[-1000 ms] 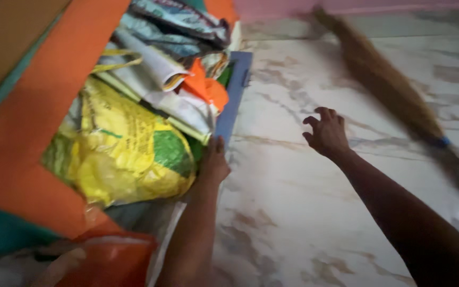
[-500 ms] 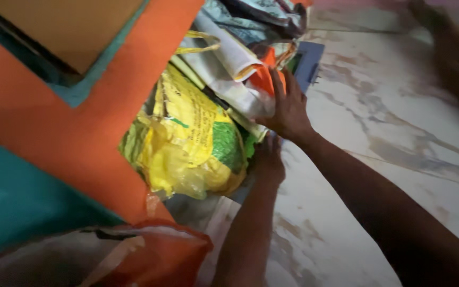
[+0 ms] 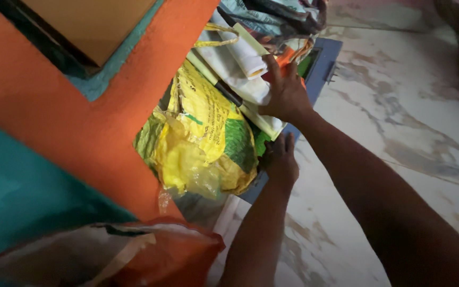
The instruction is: The person uses a broom to brush a woven bed frame, clears plastic bags from a shelf, and sweeps a blue rectangular frame on the floor.
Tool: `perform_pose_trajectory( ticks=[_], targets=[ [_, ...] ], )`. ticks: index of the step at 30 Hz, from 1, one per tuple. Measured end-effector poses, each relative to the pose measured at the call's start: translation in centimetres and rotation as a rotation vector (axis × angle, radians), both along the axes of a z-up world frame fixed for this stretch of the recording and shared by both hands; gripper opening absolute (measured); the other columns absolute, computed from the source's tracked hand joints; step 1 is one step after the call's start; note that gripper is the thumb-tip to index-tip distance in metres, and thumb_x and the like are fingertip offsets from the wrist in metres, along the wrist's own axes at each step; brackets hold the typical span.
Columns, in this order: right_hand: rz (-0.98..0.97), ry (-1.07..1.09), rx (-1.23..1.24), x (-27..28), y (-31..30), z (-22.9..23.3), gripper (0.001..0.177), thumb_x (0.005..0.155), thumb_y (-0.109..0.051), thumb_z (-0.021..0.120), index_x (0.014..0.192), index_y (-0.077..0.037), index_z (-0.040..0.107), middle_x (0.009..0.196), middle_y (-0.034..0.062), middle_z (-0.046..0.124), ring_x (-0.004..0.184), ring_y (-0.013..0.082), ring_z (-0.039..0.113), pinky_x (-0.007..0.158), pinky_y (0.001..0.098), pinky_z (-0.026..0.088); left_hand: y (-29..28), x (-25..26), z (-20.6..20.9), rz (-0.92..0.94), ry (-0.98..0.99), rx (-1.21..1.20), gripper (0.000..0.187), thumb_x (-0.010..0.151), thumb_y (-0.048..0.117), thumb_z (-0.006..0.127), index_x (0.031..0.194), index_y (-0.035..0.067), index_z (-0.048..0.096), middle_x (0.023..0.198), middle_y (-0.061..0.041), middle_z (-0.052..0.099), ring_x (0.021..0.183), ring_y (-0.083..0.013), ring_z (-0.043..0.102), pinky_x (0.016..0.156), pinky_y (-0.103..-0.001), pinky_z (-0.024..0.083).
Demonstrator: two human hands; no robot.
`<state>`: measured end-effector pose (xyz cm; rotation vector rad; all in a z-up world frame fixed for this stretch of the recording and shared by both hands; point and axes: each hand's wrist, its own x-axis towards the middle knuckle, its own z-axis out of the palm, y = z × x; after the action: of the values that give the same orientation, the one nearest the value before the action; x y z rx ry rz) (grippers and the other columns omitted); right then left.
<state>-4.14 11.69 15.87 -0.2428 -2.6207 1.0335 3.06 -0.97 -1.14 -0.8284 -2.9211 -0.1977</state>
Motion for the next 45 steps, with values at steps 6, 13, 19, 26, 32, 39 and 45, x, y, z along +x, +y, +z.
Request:
perform_pose_trajectory(
  ticks=[6, 13, 19, 26, 32, 39, 45],
  targets=[
    [0.061, 0.081, -0.052, 1.6, 2.7, 0.6, 0.128, 0.055, -0.028, 0.098, 0.157, -0.022, 0.02, 0.136, 0.0341, 0.043, 0.111, 0.0535, 0.06, 0.092, 0.0535, 0.054, 0.2, -0.6, 1.2, 0.065, -0.2, -0.112, 0.077, 0.089, 0.021, 0.06, 0.161, 0.024, 0.034, 0.156, -0.021, 0.034, 0.14, -0.0538, 0.035, 0.1, -0.076, 0.038],
    [-0.054, -0.005, 0.032, 4.0, 2.9, 0.7, 0.081, 0.077, -0.038, 0.091, 0.139, -0.014, 0.046, 0.122, 0.0255, 0.062, 0.1, 0.046, 0.067, 0.082, 0.054, 0.055, 0.2, -1.0, -1.0, 0.124, -0.158, -0.005, 0.065, 0.093, 0.025, 0.06, 0.153, 0.01, 0.042, 0.163, -0.016, 0.031, 0.152, -0.0463, 0.03, 0.108, -0.077, 0.032],
    [-0.04, 0.162, -0.017, 5.4, 4.4, 1.7, 0.04, 0.082, -0.021, 0.078, 0.119, -0.01, 0.069, 0.1, 0.0209, 0.073, 0.089, 0.042, 0.07, 0.076, 0.0512, 0.054, -0.4, -1.4, -2.3, -0.039, -0.017, -0.032, 0.072, 0.086, 0.023, 0.063, 0.154, 0.016, 0.041, 0.168, -0.014, 0.025, 0.14, -0.0562, 0.031, 0.111, -0.069, 0.033],
    [-0.002, 0.331, -0.647, 9.8, 3.2, 4.4, 0.033, 0.077, -0.005, 0.068, 0.109, -0.003, 0.07, 0.094, 0.0101, 0.074, 0.081, 0.0197, 0.069, 0.072, 0.0345, 0.055, 0.4, -1.0, 1.8, 0.049, -0.28, -0.226, 0.071, 0.09, 0.024, 0.057, 0.157, 0.018, 0.033, 0.169, -0.01, 0.017, 0.146, -0.0527, 0.024, 0.107, -0.072, 0.033],
    [-0.276, 0.634, -0.842, 16.0, 11.4, 4.4, 0.028, 0.083, -0.001, 0.07, 0.111, -0.002, 0.066, 0.098, 0.003, 0.069, 0.086, 0.0128, 0.066, 0.078, 0.0278, 0.056, -1.0, -1.3, 1.5, -0.067, -0.192, -0.131, 0.065, 0.091, 0.02, 0.054, 0.155, 0.015, 0.042, 0.165, -0.021, 0.025, 0.147, -0.0456, 0.032, 0.116, -0.06, 0.033],
    [-0.121, 0.697, -0.936, 27.2, 19.4, -2.4, 0.031, 0.083, -0.017, 0.071, 0.112, -0.007, 0.064, 0.106, 0.0043, 0.07, 0.09, 0.0135, 0.069, 0.081, 0.0277, 0.058, -0.1, -2.6, -0.9, -0.025, -0.246, -0.118, 0.051, 0.093, 0.021, 0.054, 0.142, 0.01, 0.051, 0.14, -0.023, 0.045, 0.125, -0.0455, 0.049, 0.1, -0.058, 0.044],
    [-0.014, 0.016, -0.878, 34.1, 18.9, -3.4, 0.029, 0.077, -0.018, 0.075, 0.102, -0.003, 0.07, 0.09, 0.0091, 0.07, 0.077, 0.0165, 0.064, 0.069, 0.0306, 0.052, -1.2, -3.1, -1.9, -0.062, -0.229, 0.068, 0.041, 0.094, 0.022, 0.053, 0.131, 0.006, 0.059, 0.118, -0.024, 0.063, 0.106, -0.0453, 0.063, 0.086, -0.056, 0.053]
  ],
)
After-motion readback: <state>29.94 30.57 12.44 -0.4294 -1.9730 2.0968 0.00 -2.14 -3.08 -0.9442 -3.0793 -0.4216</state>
